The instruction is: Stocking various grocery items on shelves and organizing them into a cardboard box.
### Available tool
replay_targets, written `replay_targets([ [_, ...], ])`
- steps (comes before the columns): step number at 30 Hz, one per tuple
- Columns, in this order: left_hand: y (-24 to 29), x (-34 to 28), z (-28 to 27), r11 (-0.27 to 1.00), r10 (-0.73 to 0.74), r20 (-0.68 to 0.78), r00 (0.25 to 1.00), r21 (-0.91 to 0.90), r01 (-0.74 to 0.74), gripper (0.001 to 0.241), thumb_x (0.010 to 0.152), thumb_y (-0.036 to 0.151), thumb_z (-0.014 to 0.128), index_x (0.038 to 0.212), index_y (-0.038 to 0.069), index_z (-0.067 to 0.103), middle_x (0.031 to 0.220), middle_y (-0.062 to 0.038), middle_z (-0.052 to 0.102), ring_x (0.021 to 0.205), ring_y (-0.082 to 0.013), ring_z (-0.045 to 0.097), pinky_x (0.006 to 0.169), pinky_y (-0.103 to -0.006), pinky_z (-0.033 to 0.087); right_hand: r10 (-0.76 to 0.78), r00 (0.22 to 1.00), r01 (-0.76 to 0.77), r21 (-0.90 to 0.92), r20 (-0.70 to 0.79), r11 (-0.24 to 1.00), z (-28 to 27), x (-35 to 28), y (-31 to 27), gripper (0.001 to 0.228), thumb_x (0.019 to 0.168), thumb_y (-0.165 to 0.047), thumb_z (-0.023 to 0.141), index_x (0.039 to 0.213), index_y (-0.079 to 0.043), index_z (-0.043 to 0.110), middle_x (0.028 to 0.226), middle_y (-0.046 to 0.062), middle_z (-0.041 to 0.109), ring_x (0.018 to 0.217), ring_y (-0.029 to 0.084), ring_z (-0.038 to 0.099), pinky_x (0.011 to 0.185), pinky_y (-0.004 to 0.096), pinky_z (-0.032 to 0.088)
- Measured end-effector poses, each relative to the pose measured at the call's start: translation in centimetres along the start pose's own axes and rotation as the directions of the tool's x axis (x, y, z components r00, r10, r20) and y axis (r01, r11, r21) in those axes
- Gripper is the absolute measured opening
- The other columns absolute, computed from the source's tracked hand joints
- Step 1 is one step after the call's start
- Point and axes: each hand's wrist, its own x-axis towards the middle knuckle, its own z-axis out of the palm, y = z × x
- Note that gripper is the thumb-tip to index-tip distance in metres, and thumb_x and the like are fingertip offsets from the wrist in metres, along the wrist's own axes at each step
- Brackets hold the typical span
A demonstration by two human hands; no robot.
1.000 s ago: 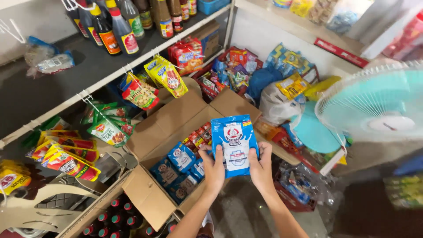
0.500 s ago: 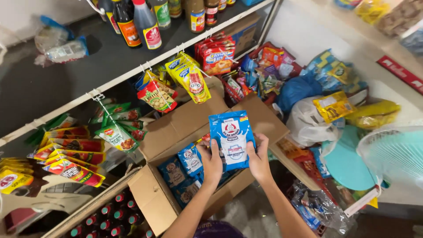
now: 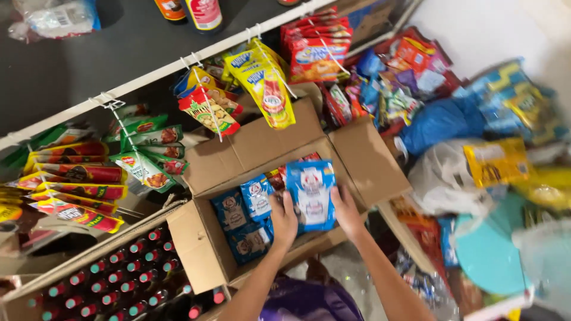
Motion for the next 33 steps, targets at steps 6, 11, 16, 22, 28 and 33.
replay_targets([
  [6,-10.0,1.5,3.4,0.883,0.460,-0.173,0.871,0.196,-0.427,0.047,0.118,0.034,0.048,0.134,-0.009,0.041,0.110,-0.035,0.064,0.098,-0.0493,0.066,0.078,-0.0540,0.055,0.308,0.951,-0.307,0.086,0.005,0.948,0.1,4.2,6.9,0.057,0.104,-0.048,0.048,0.130,0.001,0.062,0.116,0.009,0.071,0.107,0.017,0.063,0.094,0.033,0.049],
  [11,-12.3,3.4,4.7,0.986,-0.090,-0.165,0.982,0.122,0.110,0.038,0.107,0.040,0.044,0.122,0.006,0.052,0.085,-0.023,0.070,0.079,-0.0446,0.070,0.065,-0.0504,0.051,0.193,0.981,-0.192,-0.079,0.004,0.978,1.2,7.9,13.6,0.058,0.105,-0.048,0.046,0.125,0.003,0.065,0.109,0.011,0.072,0.098,0.018,0.064,0.089,0.034,0.051],
  [16,-19.2,5.8,5.1,0.971,-0.175,-0.223,0.959,0.121,0.206,0.034,0.109,0.037,0.045,0.121,0.007,0.056,0.084,-0.024,0.070,0.076,-0.0446,0.070,0.066,-0.0509,0.050,0.129,0.991,-0.125,-0.094,0.035,0.988,3.3,11.6,20.1,0.056,0.106,-0.048,0.046,0.118,0.003,0.067,0.104,0.010,0.073,0.093,0.017,0.062,0.084,0.033,0.050],
  [22,-22.4,8.3,4.4,0.985,-0.088,-0.201,0.976,0.130,0.115,0.036,0.106,0.029,0.049,0.128,0.001,0.049,0.105,-0.024,0.069,0.088,-0.0449,0.068,0.071,-0.0491,0.053,0.035,0.995,-0.015,-0.219,0.089,0.976,5.6,15.1,24.8,0.049,0.111,-0.041,0.045,0.104,0.003,0.066,0.095,0.008,0.069,0.088,0.017,0.059,0.080,0.034,0.048],
  [28,-24.5,10.6,2.7,0.872,0.219,-0.125,0.968,0.470,-0.137,0.043,0.102,0.026,0.056,0.137,0.001,0.053,0.142,-0.024,0.056,0.129,-0.0468,0.052,0.109,-0.0499,0.044,0.012,0.994,0.021,-0.294,0.112,0.956,7.4,19.1,29.4,0.047,0.108,-0.042,0.046,0.107,0.000,0.066,0.082,0.012,0.067,0.078,0.022,0.059,0.074,0.040,0.050],
  [33,-24.1,12.4,1.9,0.625,0.137,0.014,0.991,0.774,-0.097,0.068,0.102,0.042,0.054,0.154,0.001,0.037,0.166,-0.021,0.024,0.153,-0.0455,0.017,0.117,-0.0680,0.014,-0.145,0.980,0.192,-0.438,0.138,0.878,9.0,21.7,33.9,0.051,0.110,-0.045,0.048,0.098,0.001,0.064,0.084,0.021,0.065,0.080,0.032,0.060,0.072,0.045,0.048],
])
